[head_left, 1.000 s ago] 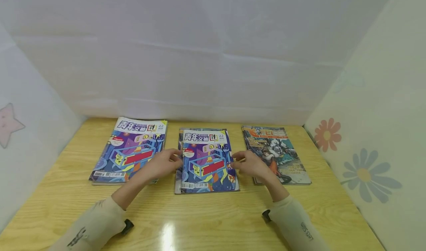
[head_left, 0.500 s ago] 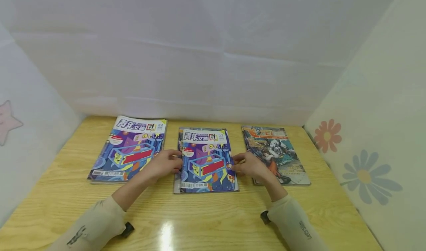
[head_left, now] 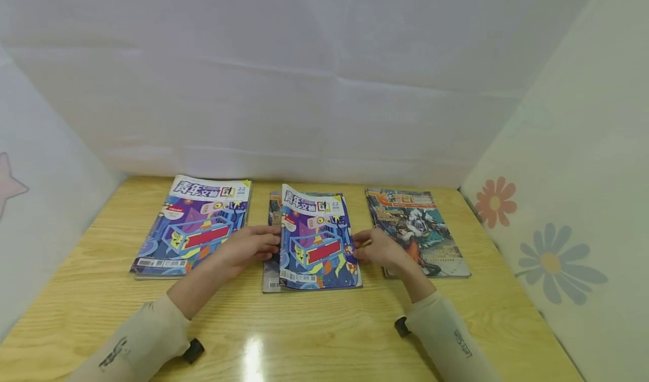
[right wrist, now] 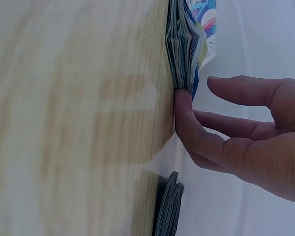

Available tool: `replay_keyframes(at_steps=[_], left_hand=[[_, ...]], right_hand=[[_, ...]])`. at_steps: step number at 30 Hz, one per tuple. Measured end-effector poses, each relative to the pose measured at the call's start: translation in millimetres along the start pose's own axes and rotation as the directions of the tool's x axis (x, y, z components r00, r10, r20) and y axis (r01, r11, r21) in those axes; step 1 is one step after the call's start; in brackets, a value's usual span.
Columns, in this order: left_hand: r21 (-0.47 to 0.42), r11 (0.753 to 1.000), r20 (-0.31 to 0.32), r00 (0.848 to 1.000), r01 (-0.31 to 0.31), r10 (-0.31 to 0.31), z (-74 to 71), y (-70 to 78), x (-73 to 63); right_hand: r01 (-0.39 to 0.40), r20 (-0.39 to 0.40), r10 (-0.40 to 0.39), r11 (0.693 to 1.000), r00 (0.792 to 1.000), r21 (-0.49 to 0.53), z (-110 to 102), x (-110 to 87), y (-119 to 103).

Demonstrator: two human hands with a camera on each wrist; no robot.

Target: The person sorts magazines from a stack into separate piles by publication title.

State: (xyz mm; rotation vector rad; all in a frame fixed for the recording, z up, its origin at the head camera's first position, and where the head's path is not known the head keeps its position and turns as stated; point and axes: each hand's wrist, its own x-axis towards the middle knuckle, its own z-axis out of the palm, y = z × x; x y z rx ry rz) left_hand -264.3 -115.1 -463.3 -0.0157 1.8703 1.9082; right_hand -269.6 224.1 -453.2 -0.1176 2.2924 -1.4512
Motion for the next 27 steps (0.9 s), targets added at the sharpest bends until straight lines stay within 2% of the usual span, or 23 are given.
replay_keyframes(at_steps=[5, 9, 13, 21, 24, 27], left_hand=[[-0.122, 0.992, 0.08, 0.997, 0.008, 0.002, 6.2, -3.9, -0.3], [-0.222, 0.974, 0.108, 0.994, 0.042, -0.018, 15.0, -7.1, -0.7], [-0.262, 0.965, 0.079, 0.997, 0.023, -0.003, 20.5, -9.1, -0.2], [-0.261, 0.965, -0.006, 1.0, -0.001, -0.001, 23.1, -7.9, 0.1], [-0.248, 0.969, -0.03, 1.0, -0.016, 0.009, 23.4, -6.3, -1.4], [-0.249, 0.968, -0.036, 0.999, -0.039, 0.031, 23.1, -3.6, -4.0]], right_hand=[[-0.009, 0.01, 0.008, 1.0, 1.0, 0.019, -2, 1.1, 0], [-0.006, 0.011, 0.006, 1.0, 1.0, 0.008, -3, 1.2, -2], [-0.016, 0.011, 0.016, 1.0, 1.0, 0.008, -2, 0.8, -3], [-0.022, -0.007, 0.022, 0.999, 1.0, 0.036, -1, -0.3, -2], [0.001, -0.033, -0.001, 1.0, 0.999, -0.004, -1, -0.9, -2], [0.057, -0.094, -0.063, 0.996, 0.994, -0.064, -1, -1.4, -2]])
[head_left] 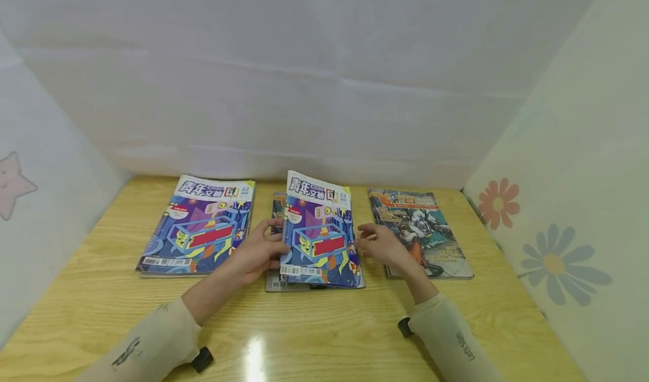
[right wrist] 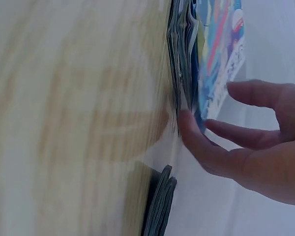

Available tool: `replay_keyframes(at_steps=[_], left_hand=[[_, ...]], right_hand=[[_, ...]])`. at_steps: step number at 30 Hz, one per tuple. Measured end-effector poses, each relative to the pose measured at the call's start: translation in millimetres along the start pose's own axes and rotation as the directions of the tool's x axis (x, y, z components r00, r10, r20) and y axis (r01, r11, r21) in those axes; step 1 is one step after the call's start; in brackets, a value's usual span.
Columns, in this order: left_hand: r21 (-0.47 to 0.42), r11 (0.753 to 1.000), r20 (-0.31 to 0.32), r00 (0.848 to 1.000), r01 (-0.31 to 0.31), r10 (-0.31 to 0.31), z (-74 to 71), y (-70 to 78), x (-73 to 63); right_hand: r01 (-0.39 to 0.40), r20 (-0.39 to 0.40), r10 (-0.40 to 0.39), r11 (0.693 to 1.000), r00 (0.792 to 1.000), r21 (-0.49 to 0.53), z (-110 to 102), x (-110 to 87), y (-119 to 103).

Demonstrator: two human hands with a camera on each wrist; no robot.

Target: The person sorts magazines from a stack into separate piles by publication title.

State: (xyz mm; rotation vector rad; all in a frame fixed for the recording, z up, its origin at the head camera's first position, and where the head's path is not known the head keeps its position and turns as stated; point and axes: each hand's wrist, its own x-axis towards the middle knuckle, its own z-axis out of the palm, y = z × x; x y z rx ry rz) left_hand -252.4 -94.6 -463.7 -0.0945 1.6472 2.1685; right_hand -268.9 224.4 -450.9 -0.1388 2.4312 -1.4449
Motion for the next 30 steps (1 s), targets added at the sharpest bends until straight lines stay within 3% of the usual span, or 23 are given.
replay_keyframes(at_steps=[5, 9, 13, 16, 21, 25, 30], left_hand=[[0.037, 0.998, 0.006, 0.999, -0.042, 0.042, -1.5, 10.6, -5.5], [0.101, 0.993, -0.006, 0.999, -0.052, 0.053, -4.3, 17.9, -12.2], [0.098, 0.994, 0.021, 0.998, -0.056, 0.055, -5.7, 22.6, -15.7], [0.06, 0.997, 0.047, 0.997, -0.058, 0.055, -7.1, 24.5, -15.0], [-0.002, 0.998, 0.09, 0.994, -0.056, 0.056, -13.0, 26.3, -14.9], [0.012, 0.997, 0.13, 0.989, -0.073, 0.071, -19.3, 31.0, -17.8], [0.042, 0.996, 0.135, 0.988, -0.082, 0.075, -32.7, 38.7, -24.3]], right_hand=[[0.126, -0.081, -0.122, 0.991, 0.989, 0.043, -1, 1.4, -3], [0.179, -0.037, -0.176, 0.965, 0.984, 0.189, 1, 4.9, -3], [0.193, -0.017, -0.196, 0.943, 0.98, 0.272, 4, 6.8, -3], [0.19, -0.029, -0.191, 0.936, 0.981, 0.297, 4, 7.4, -3], [0.126, -0.048, -0.117, 0.921, 0.992, 0.369, 5, 9.9, -5], [0.096, -0.052, -0.081, 0.874, 0.995, 0.476, 5, 12.0, -10], [0.088, -0.013, -0.094, 0.857, 0.995, 0.508, 8, 16.7, -22]])
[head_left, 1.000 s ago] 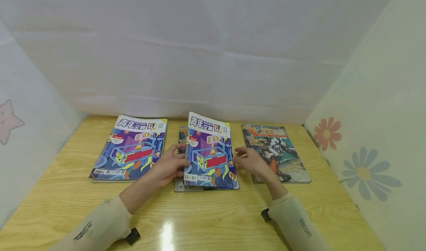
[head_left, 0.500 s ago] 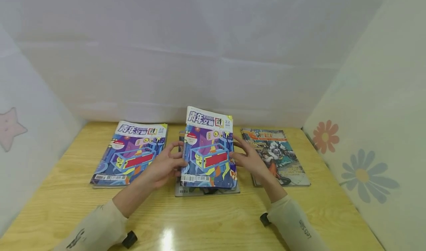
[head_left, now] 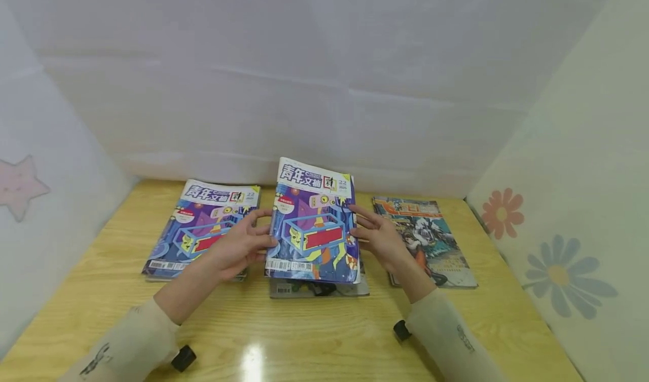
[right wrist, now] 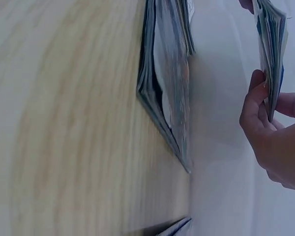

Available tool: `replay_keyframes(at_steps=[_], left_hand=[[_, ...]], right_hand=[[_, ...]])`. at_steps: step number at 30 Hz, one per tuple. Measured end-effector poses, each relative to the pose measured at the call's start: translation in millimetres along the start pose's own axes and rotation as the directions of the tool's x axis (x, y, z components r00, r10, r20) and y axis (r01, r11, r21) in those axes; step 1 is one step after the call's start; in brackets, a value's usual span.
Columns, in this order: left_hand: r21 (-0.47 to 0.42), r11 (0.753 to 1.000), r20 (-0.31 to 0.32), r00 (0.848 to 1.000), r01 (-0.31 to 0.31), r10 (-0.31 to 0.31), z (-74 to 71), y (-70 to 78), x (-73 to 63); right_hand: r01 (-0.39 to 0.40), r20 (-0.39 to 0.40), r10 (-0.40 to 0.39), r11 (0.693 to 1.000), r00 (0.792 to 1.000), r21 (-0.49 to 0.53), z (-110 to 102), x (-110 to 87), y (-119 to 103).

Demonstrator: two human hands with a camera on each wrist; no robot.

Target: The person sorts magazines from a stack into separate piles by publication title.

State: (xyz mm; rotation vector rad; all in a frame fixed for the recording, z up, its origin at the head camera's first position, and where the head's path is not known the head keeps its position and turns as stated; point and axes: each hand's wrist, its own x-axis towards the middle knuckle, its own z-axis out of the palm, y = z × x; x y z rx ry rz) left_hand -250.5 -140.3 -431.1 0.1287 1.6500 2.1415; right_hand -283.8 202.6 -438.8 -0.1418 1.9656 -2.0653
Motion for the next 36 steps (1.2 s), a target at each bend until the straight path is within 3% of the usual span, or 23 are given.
replay_keyframes(at_steps=[7, 14, 20, 26, 31, 36], left_hand=[[0.012, 1.0, -0.013, 1.0, 0.015, -0.015, -21.6, 0.3, -4.2], [0.157, 0.987, -0.043, 0.999, 0.017, -0.01, -51.1, 5.4, -16.0], [0.227, 0.974, -0.024, 1.0, 0.02, -0.015, -88.2, 12.9, -26.6], [0.282, 0.959, -0.001, 1.0, 0.019, -0.02, -131.3, 14.7, -24.8], [0.363, 0.93, -0.028, 0.998, 0.059, -0.053, -163.4, 19.8, -34.3], [0.459, 0.882, -0.094, 0.993, 0.112, -0.077, -190.0, 28.1, -47.9]], right_hand=[[0.0, 0.052, -0.001, 1.0, 0.999, 0.031, 10, 7.9, -4], [-0.022, 0.098, 0.016, 0.998, 0.995, 0.059, 35, 19.5, -4], [-0.04, 0.131, 0.03, 0.996, 0.991, 0.074, 64, 34.7, 2], [-0.064, 0.114, 0.055, 0.995, 0.992, 0.074, 96, 52.0, 11], [-0.089, 0.103, 0.079, 0.991, 0.992, 0.095, 130, 67.1, 22], [-0.084, 0.121, 0.067, 0.987, 0.99, 0.136, 162, 82.3, 29]])
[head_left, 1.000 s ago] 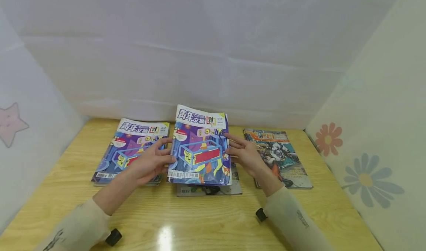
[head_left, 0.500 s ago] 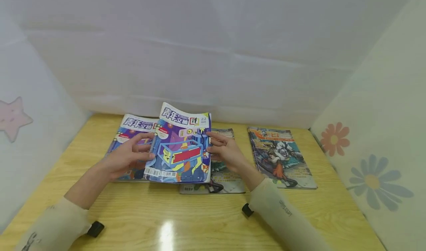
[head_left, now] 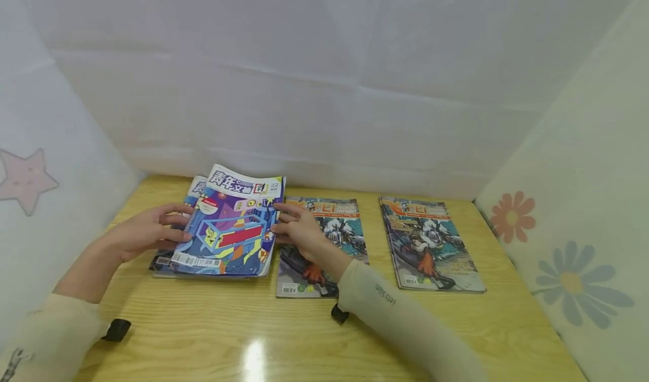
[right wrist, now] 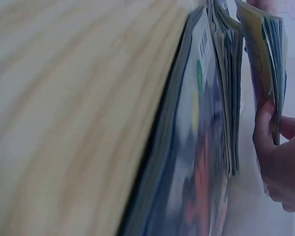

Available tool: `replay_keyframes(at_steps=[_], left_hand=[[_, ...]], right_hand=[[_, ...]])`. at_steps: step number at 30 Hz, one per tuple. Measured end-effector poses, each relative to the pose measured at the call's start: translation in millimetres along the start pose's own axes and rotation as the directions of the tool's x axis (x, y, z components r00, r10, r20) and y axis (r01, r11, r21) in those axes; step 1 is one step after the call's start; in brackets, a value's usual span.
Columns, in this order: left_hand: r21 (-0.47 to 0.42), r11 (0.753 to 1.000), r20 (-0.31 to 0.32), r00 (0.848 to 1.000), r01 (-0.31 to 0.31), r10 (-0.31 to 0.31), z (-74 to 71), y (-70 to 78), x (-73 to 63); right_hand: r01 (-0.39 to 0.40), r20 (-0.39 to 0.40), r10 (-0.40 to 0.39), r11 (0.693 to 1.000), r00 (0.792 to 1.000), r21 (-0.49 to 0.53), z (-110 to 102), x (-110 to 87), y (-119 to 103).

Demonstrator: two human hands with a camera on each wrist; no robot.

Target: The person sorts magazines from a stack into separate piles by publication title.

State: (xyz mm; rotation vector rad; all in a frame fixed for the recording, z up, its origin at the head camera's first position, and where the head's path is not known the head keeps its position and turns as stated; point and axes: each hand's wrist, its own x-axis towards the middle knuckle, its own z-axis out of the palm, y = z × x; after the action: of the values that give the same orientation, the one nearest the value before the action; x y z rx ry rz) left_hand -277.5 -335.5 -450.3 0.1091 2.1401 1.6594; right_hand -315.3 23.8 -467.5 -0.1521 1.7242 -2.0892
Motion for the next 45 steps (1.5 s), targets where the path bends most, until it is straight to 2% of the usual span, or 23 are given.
replay_keyframes(at_steps=[3, 7, 17, 25, 28, 30, 35, 38, 41, 45], left_hand=[[0.052, 0.998, -0.022, 0.999, 0.038, -0.037, -9.0, -0.5, -5.4], [0.075, 0.995, -0.041, 0.997, 0.064, -0.061, -13.1, 2.0, -8.9], [0.122, 0.99, -0.063, 0.996, 0.067, -0.06, -16.1, 4.7, -9.1], [0.172, 0.983, -0.08, 0.995, 0.067, -0.054, -16.2, 4.0, -9.1], [0.191, 0.98, -0.09, 0.995, 0.063, -0.047, -18.6, 3.9, -9.5], [0.203, 0.977, -0.102, 0.994, 0.058, -0.038, -20.7, 4.7, -11.4], [0.272, 0.961, -0.158, 0.988, 0.042, 0.001, -21.9, 13.2, -17.0], [0.313, 0.949, -0.184, 0.983, 0.038, 0.022, -20.2, 21.0, -19.4], [0.343, 0.939, -0.179, 0.983, 0.026, 0.038, -11.8, 28.6, -17.7], [0.376, 0.926, -0.131, 0.99, 0.001, 0.052, 11.8, 39.6, -9.0]], right_hand=[[-0.008, -0.009, 0.008, 1.0, 1.0, -0.002, 13, 8.6, 5], [-0.015, -0.05, 0.015, 1.0, 0.999, -0.017, 24, 16.3, 9], [-0.033, -0.139, 0.032, 0.999, 0.99, -0.005, 37, 31.0, 14], [-0.002, -0.167, -0.006, 0.999, 0.986, -0.045, 40, 32.3, 15], [0.006, -0.168, -0.015, 0.998, 0.986, -0.055, 39, 24.8, 9], [0.022, -0.136, -0.032, 0.996, 0.99, -0.081, 34, 16.6, 4], [0.045, -0.032, -0.049, 0.992, 0.998, -0.118, 8, -7.7, -10], [0.02, -0.021, -0.023, 0.991, 0.999, -0.134, -7, -22.7, -20], [0.021, -0.017, -0.025, 0.98, 1.0, -0.199, -23, -38.0, -28], [0.049, 0.005, -0.051, 0.944, 0.999, -0.326, -47, -56.6, -35]])
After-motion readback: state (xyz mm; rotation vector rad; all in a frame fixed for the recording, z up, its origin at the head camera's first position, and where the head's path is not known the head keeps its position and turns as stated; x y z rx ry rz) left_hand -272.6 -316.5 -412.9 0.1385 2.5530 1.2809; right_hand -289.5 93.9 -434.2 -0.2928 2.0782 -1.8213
